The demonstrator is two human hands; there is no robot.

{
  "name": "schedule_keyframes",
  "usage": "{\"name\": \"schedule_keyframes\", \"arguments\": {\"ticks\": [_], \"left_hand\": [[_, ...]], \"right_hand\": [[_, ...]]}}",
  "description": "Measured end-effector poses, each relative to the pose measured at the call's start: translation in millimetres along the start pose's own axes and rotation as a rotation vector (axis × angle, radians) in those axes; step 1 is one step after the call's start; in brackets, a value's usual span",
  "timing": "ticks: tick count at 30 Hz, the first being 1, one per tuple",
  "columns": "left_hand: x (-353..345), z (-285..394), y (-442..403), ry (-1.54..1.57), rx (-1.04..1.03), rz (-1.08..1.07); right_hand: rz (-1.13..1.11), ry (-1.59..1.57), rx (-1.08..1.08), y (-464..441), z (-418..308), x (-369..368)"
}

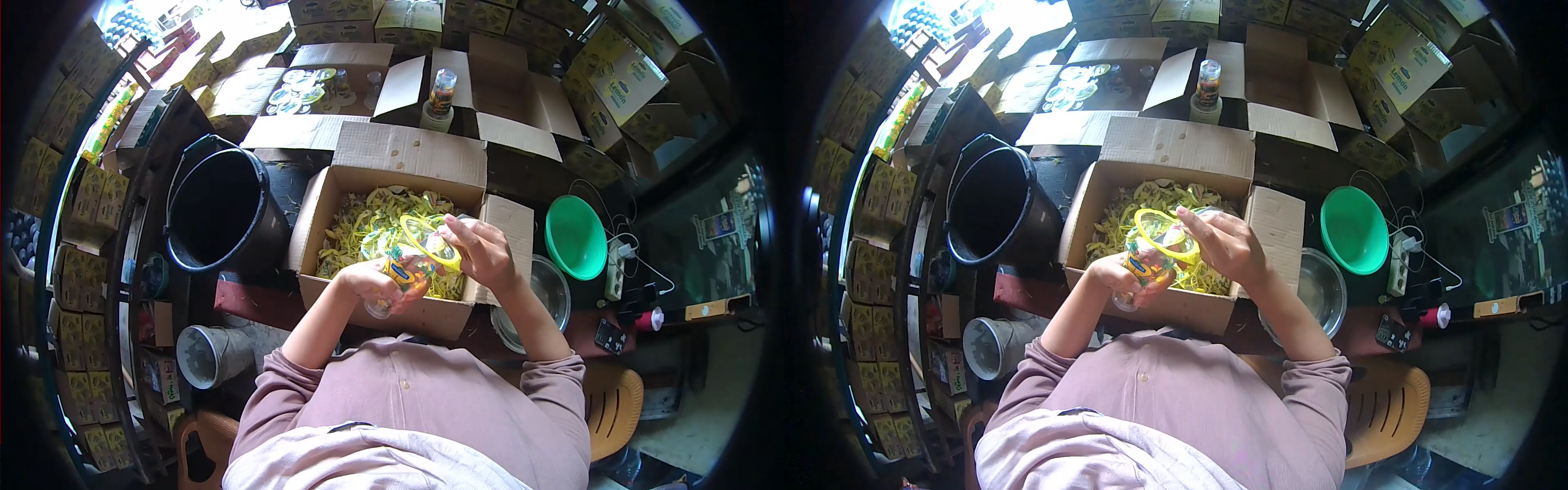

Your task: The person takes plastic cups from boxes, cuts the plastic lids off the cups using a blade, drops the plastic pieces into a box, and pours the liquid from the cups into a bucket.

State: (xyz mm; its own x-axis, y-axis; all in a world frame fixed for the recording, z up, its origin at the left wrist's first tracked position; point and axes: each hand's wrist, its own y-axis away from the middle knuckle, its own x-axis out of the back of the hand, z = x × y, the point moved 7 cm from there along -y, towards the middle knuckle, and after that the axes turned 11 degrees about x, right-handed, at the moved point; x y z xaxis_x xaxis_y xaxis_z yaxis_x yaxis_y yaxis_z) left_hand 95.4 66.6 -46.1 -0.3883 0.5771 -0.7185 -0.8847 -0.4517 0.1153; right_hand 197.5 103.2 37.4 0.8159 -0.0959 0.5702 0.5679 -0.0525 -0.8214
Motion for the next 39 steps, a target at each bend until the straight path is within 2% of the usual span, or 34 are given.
{"name": "schedule_keyframes", "arguments": {"ticks": [2,5,6,10,14,16,17,18,21,22,25,28,31,35,36,39], "left_hand": [[-4.3,-8.9,-3.7,0.071,0.016,-0.042],[-12.0,-11.5,-6.5,0.293,-0.059,-0.290],[-14.8,-11.2,-6.3,0.386,-0.068,-0.299],[-30.6,-7.3,-9.1,0.548,-0.134,-0.575],[-32.1,-4.6,-4.6,0.508,-0.141,-0.568],[-28.0,-4.7,0.6,0.469,-0.146,-0.551],[-23.8,-5.8,2.3,0.431,-0.154,-0.499],[-19.9,-6.7,4.4,0.393,-0.162,-0.447],[-7.5,-1.2,10.9,0.103,-0.158,-0.214],[-4.2,3.0,12.9,-0.019,-0.159,-0.098],[2.5,19.7,19.4,-0.294,-0.267,0.238],[-1.0,40.9,24.7,-0.560,-0.417,0.531],[-2.9,49.5,29.3,-0.695,-0.607,0.736],[-3.6,48.5,32.8,-0.782,-0.706,0.834],[-6.3,52.0,32.3,-0.772,-0.676,0.827],[-5.1,48.1,37.2,-1.073,-0.647,0.965]], "right_hand": [[0.018,-0.062,-0.020,-1.8,-0.3,-1.7],[0.076,-0.028,-0.047,-2.7,-0.7,-0.7],[0.098,-0.032,-0.050,-3.8,-1.1,-1.2],[0.196,-0.052,-0.072,-5.9,0.9,-2.4],[0.287,0.078,-0.150,-10.7,4.2,8.5],[0.219,0.148,-0.242,-4.8,15.8,9.7],[0.186,0.186,-0.289,0.3,22.4,11.6],[0.089,0.089,-0.444,12.2,36.0,4.2],[-0.463,-0.075,-0.592,45.8,43.9,-31.5],[-0.607,0.011,-0.654,62.1,41.9,-37.5],[-0.688,0.032,-0.771,80.4,38.5,-32.7],[-0.418,-0.116,-0.812,78.0,40.0,-22.2],[-0.207,-0.233,-0.968,69.4,38.5,-7.4],[0.077,-0.107,-0.921,51.9,26.4,13.7],[0.141,-0.131,-0.940,49.5,22.7,16.1],[0.382,-0.251,-0.865,42.4,7.2,19.2]]}}
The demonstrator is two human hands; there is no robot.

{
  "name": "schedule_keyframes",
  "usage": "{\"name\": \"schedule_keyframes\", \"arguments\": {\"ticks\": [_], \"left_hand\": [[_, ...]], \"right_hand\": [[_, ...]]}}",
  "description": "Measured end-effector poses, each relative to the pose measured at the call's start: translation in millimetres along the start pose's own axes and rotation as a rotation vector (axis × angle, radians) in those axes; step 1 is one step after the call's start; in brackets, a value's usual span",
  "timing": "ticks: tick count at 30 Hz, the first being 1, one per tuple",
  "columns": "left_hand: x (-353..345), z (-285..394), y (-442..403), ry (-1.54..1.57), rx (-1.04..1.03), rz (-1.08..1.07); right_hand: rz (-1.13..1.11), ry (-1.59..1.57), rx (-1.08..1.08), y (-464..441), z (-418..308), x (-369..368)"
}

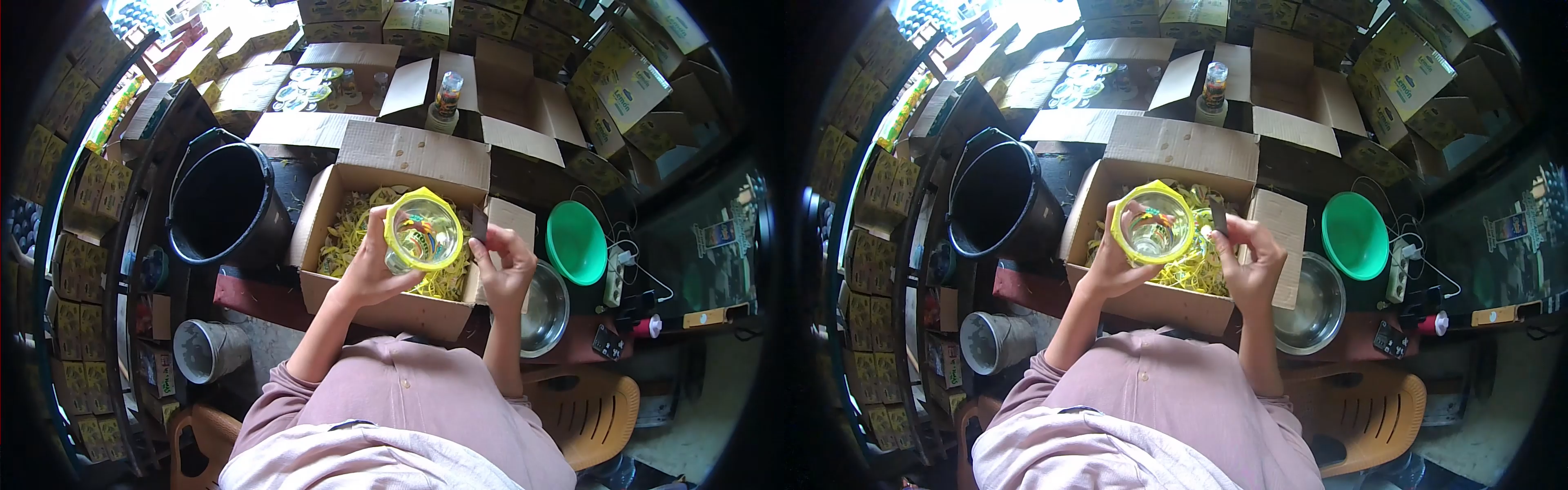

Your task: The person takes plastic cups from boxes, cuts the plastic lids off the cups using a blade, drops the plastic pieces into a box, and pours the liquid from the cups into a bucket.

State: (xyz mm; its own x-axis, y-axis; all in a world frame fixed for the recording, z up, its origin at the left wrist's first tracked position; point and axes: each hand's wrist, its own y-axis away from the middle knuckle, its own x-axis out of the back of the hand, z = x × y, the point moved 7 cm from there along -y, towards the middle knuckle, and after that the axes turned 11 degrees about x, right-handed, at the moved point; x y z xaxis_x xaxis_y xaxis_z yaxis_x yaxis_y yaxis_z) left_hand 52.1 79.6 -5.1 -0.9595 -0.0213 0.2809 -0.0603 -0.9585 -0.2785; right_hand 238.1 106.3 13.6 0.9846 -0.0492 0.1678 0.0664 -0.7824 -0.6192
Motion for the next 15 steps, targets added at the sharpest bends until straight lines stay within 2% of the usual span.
{"name": "schedule_keyframes", "arguments": {"ticks": [1,4,5,9,12,15], "left_hand": [[-0.8,-0.2,1.3,-0.048,-0.024,0.008],[-6.3,-2.7,7.0,0.119,0.027,-0.059],[-6.7,0.6,9.1,0.088,-0.065,-0.038],[-3.2,16.7,5.9,-0.052,-0.157,-0.049],[-7.3,21.8,5.8,0.141,-0.079,-0.074],[-10.0,16.8,7.4,0.178,-0.114,-0.027]], "right_hand": [[0.076,-0.090,-0.010,3.1,-3.8,-1.6],[0.138,-0.112,0.066,6.1,-25.1,-5.8],[0.122,-0.066,0.133,5.5,-31.2,-6.7],[0.130,-0.031,0.194,6.2,-42.9,-8.4],[0.118,0.044,0.236,7.1,-46.6,-11.1],[0.102,0.098,0.260,6.9,-52.4,-13.9]]}}
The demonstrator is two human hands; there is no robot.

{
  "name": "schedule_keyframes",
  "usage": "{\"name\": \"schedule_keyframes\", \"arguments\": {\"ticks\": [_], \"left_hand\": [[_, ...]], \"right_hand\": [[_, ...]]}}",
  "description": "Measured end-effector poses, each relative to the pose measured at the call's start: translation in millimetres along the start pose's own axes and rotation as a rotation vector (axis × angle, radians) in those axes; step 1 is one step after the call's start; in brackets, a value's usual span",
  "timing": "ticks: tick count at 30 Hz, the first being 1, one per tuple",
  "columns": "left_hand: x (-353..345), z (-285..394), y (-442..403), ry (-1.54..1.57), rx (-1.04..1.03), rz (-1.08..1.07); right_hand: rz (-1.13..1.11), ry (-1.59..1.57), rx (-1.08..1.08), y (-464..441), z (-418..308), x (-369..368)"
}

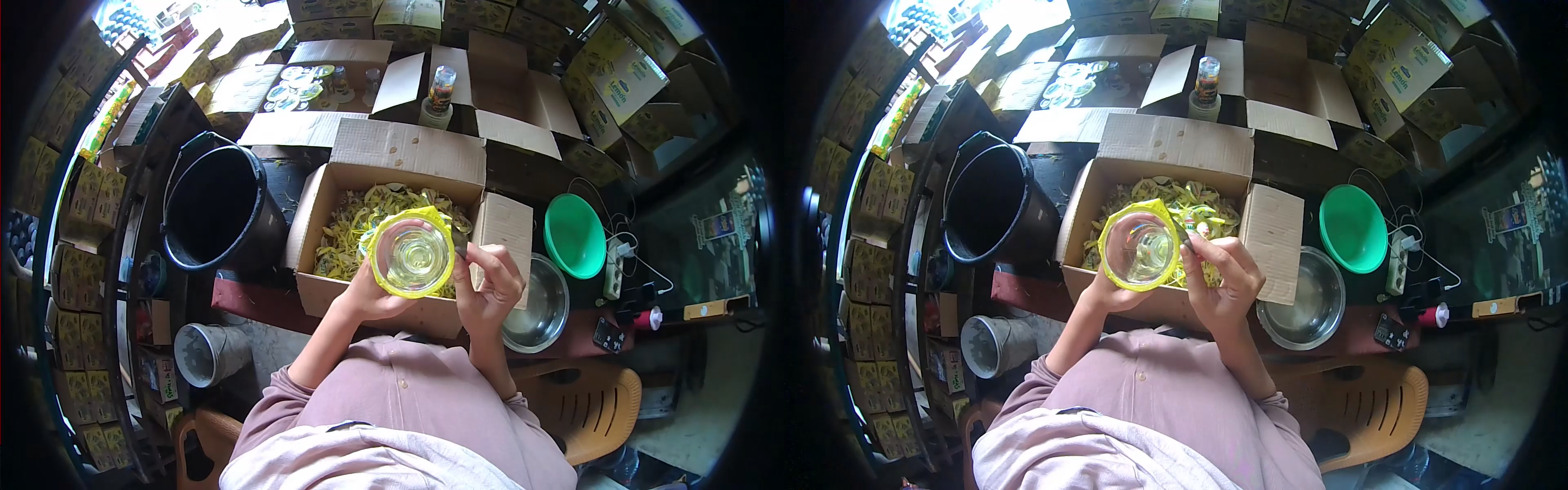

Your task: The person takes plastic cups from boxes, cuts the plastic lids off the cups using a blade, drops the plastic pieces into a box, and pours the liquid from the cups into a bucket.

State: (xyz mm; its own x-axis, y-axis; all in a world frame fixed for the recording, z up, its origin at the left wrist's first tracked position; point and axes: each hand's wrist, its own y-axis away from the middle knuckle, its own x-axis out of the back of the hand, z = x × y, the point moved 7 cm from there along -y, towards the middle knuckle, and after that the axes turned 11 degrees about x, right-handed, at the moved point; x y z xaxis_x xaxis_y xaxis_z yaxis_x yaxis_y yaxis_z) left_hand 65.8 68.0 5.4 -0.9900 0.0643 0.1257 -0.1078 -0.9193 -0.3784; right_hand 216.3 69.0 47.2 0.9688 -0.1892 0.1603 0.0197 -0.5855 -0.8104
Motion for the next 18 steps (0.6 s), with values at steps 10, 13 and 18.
{"name": "schedule_keyframes", "arguments": {"ticks": [10,13,18], "left_hand": [[1.3,-6.8,1.8,-0.016,0.040,0.084],[0.4,-6.8,3.1,-0.031,0.049,0.087],[-1.0,1.9,2.6,-0.240,0.025,0.063]], "right_hand": [[0.019,0.083,0.080,1.2,-11.4,2.0],[0.012,0.108,0.102,0.2,-14.5,0.1],[0.030,0.183,0.166,-1.6,-19.4,-0.2]]}}
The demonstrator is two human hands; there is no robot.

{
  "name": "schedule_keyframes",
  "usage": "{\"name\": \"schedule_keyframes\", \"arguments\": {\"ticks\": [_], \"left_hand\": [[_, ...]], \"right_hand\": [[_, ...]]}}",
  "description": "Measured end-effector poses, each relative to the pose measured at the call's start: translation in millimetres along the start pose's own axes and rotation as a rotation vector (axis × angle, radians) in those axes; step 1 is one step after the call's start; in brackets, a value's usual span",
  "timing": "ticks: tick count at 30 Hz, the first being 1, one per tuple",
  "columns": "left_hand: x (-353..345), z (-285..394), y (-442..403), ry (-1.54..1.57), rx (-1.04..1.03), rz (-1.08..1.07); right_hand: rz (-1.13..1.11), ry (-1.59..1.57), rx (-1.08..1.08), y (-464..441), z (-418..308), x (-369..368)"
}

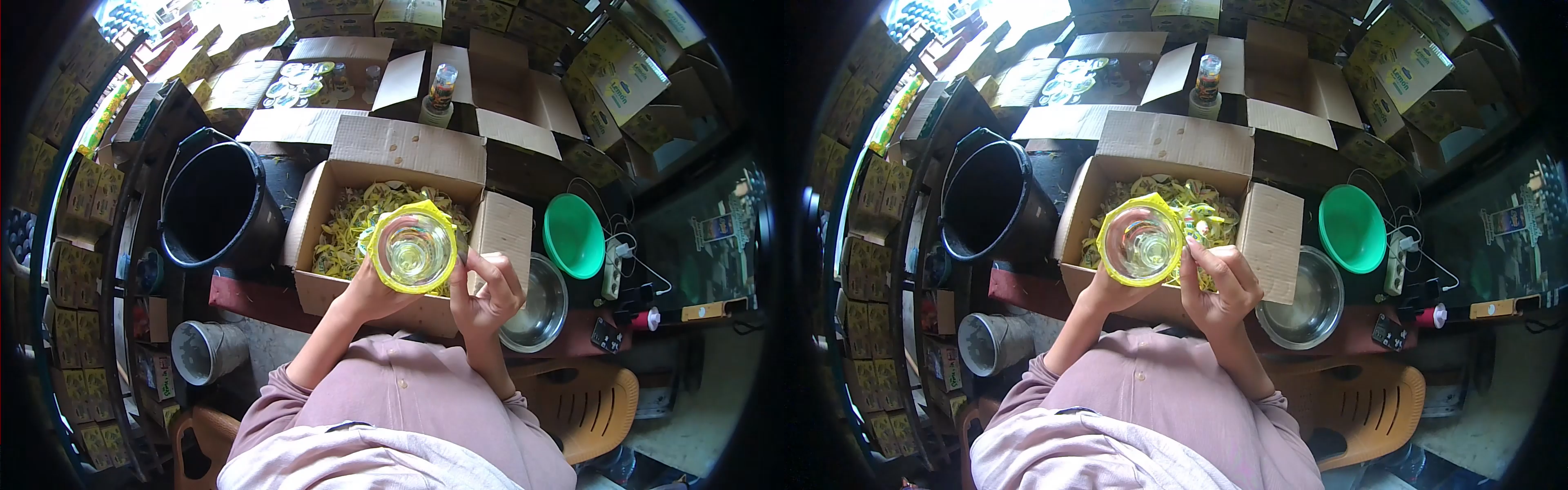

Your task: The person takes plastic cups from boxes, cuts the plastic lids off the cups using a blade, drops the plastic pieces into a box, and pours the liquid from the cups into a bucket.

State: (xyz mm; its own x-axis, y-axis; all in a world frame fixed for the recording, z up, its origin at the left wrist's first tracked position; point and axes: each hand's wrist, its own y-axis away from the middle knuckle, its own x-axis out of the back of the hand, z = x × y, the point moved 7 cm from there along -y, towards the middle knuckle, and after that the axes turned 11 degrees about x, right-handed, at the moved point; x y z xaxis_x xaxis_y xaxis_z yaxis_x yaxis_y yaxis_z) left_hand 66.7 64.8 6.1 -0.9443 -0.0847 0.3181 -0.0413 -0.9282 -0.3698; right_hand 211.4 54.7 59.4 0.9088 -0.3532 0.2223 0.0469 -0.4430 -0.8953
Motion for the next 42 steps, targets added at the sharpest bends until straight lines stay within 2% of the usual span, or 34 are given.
{"name": "schedule_keyframes", "arguments": {"ticks": [12,18,24,27,30,33,42], "left_hand": [[-4.6,0.1,2.2,-0.082,0.009,-0.074],[-5.2,2.2,0.0,0.081,0.075,-0.100],[-5.8,-1.8,0.3,0.128,0.057,-0.073],[-8.8,0.5,-0.4,0.128,0.104,-0.187],[-10.4,0.2,0.0,0.099,0.049,-0.230],[-7.3,4.0,-1.6,0.179,0.074,-0.306],[-4.8,0.2,-4.5,0.205,0.061,-0.258]], "right_hand": [[-0.030,0.068,0.064,-7.2,0.8,-0.9],[-0.034,-0.048,-0.033,-8.3,13.8,0.5],[-0.017,-0.049,-0.055,-0.4,15.8,3.8],[-0.028,-0.044,-0.059,-1.2,15.0,3.7],[-0.039,-0.055,-0.047,-3.9,16.0,3.6],[-0.060,-0.106,-0.050,-4.6,17.8,2.6],[-0.038,-0.046,-0.035,-2.2,12.6,1.8]]}}
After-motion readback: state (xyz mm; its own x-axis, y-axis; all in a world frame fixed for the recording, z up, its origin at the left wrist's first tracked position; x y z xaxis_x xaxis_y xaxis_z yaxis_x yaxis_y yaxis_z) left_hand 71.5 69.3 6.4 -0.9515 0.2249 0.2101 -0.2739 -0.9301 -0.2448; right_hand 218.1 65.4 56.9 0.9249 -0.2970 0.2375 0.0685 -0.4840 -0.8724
